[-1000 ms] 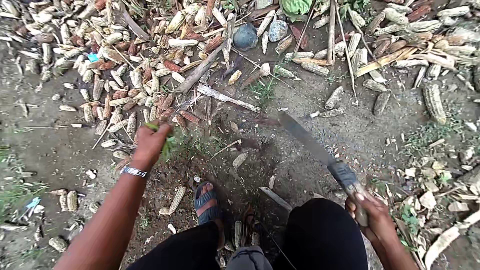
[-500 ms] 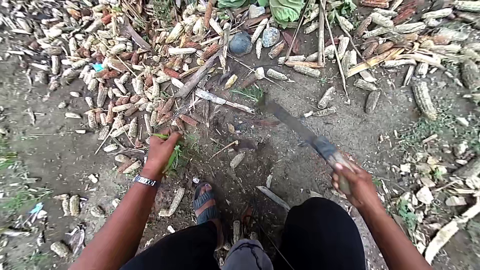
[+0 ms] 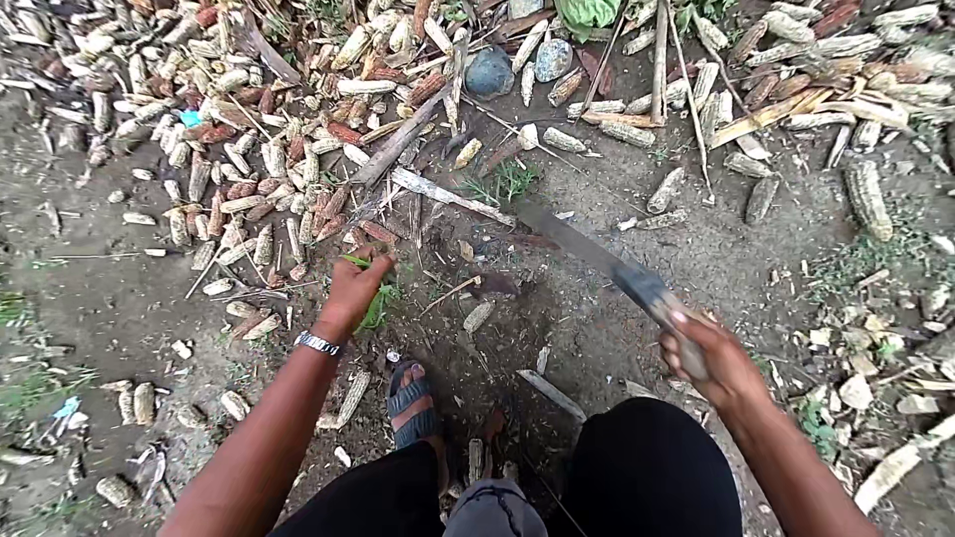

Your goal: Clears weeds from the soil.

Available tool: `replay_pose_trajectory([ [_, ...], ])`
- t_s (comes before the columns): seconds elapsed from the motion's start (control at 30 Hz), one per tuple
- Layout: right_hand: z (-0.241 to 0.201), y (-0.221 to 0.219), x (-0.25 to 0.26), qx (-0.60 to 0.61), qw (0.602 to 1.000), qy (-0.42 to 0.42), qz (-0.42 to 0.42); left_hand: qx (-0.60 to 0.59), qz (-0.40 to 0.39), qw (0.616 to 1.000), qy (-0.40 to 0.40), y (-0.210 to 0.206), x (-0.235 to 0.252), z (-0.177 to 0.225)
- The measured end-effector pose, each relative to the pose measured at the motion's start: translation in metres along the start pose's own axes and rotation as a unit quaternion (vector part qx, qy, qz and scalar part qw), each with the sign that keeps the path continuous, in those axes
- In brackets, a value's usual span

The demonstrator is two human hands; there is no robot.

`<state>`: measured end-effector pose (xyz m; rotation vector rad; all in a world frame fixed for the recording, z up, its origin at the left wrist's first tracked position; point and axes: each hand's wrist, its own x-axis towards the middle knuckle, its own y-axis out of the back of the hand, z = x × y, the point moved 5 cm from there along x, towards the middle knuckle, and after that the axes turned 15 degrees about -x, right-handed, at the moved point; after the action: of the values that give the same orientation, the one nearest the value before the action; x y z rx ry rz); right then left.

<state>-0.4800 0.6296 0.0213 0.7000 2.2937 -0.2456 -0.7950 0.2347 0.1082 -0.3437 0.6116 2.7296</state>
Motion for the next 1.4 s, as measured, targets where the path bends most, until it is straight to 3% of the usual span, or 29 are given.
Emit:
replay_pose_trajectory([
  [0.07,0.012,0.026,-0.027,0.054,0.998,-0.023,0.002,-0.011,0.017,1.000,0.016,0.007,0.006,-0.008],
  [0.13,0.013,0.024,-0.029,0.083,0.996,-0.034,0.013,-0.025,0.036,0.999,0.029,0.006,0.007,-0.014],
  [0.27,-0.006,-0.043,0.053,0.025,0.998,-0.058,0.030,-0.065,0.013,0.998,0.022,-0.024,0.015,-0.005],
  [0.33,-0.016,-0.057,0.083,0.016,0.998,-0.065,0.017,-0.074,-0.006,0.997,0.009,-0.037,0.021,0.002],
  [0.4,-0.029,-0.045,0.077,-0.027,0.998,-0.050,0.009,-0.044,-0.023,0.999,-0.006,-0.043,0.024,0.008],
  [0.47,-0.067,-0.016,0.055,-0.139,0.990,0.020,0.016,0.042,-0.047,0.997,-0.041,-0.039,0.038,0.025],
  [0.53,-0.122,0.017,0.023,-0.313,0.940,0.129,0.034,0.162,-0.089,0.979,-0.086,-0.033,0.053,0.059],
  [0.63,-0.207,0.057,-0.007,-0.572,0.759,0.298,0.086,0.325,-0.195,0.908,-0.177,-0.060,0.078,0.114],
  [0.7,-0.247,0.064,0.010,-0.677,0.650,0.326,0.112,0.393,-0.264,0.849,-0.236,-0.099,0.094,0.130],
  [0.77,-0.285,0.021,0.021,-0.730,0.597,0.312,0.112,0.431,-0.306,0.811,-0.251,-0.149,0.113,0.128],
  [0.8,-0.303,-0.011,0.020,-0.751,0.596,0.264,0.107,0.437,-0.314,0.809,-0.236,-0.177,0.124,0.120],
  [0.87,-0.332,-0.056,0.024,-0.773,0.589,0.204,0.119,0.406,-0.294,0.850,-0.165,-0.227,0.150,0.091],
  [0.97,-0.352,-0.101,0.038,-0.795,0.561,0.205,0.102,0.370,-0.203,0.906,-0.036,-0.273,0.172,0.007],
  [1.03,-0.361,-0.109,0.048,-0.806,0.548,0.206,0.088,0.386,-0.146,0.910,-0.037,-0.290,0.168,-0.027],
  [1.1,-0.368,-0.105,0.057,-0.804,0.550,0.210,0.089,0.404,-0.109,0.905,-0.076,-0.292,0.162,-0.034],
  [1.27,-0.374,-0.109,0.066,-0.803,0.550,0.210,0.091,0.376,-0.146,0.914,0.043,-0.277,0.176,-0.013],
  [1.4,-0.376,-0.108,0.069,-0.798,0.558,0.210,0.086,0.366,-0.169,0.912,0.071,-0.275,0.167,-0.005],
])
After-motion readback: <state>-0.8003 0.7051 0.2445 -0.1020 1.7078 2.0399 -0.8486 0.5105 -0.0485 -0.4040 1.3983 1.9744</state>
